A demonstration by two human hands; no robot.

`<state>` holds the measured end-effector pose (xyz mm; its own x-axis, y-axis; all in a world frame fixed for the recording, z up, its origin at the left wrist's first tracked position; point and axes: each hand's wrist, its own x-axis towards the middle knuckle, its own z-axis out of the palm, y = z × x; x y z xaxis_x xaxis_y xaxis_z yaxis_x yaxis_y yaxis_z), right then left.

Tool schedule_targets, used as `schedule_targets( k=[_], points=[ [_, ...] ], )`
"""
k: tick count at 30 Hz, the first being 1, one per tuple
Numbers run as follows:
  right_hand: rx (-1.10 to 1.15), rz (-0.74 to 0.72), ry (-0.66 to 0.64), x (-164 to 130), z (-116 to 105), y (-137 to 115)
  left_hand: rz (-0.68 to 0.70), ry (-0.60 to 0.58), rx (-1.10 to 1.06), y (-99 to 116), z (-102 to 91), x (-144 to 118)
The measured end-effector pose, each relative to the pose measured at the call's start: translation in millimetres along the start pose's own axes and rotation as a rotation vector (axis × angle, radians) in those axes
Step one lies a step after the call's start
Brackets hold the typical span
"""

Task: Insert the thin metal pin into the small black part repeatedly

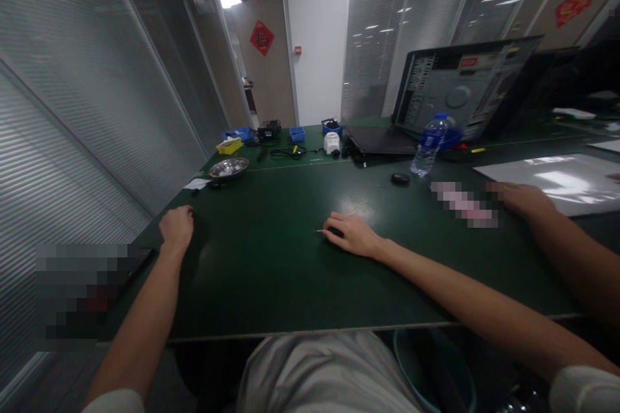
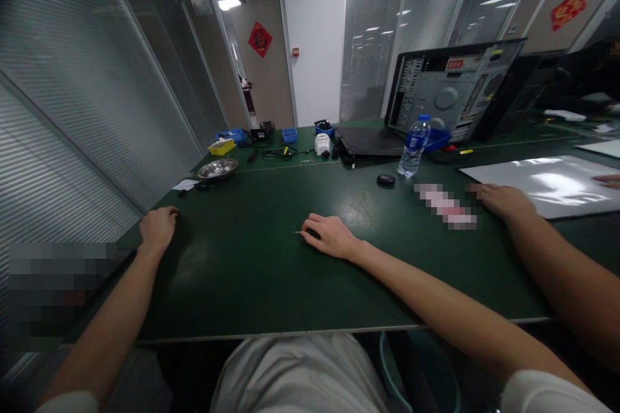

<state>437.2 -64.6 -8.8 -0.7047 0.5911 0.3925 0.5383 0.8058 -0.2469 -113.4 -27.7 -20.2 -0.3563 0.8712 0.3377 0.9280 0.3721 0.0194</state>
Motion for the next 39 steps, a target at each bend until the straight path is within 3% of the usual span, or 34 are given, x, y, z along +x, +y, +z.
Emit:
schedule_targets(
  k=[6,18,25,34,39],
  points=[
    [0.006,-0.002,0.002,0.0,-1.1,-1.3,0.043,0.046,0.022,-0.2,2.7,-1.9],
    [0.014,0.001,-0.01,0.5,-2.3,-0.9,-0.023,0.011,-0.018,0.6,-4.3,-4.2],
    [0.018,-0.001,-0.01,0.1,-2.0,-0.7,0.02,0.067,0.067,-1.8,-2.9,-4.8],
    [0.001,0.002,-0.017,0.0,-0.9,0.3,-0.031,0.057,0.075,-1.0,-1.0,2.1],
    [-0.004,0.003,-0.014,0.1,-0.7,0.2,-0.164,0.047,-0.117,-4.2,-0.9,0.8]
  ],
)
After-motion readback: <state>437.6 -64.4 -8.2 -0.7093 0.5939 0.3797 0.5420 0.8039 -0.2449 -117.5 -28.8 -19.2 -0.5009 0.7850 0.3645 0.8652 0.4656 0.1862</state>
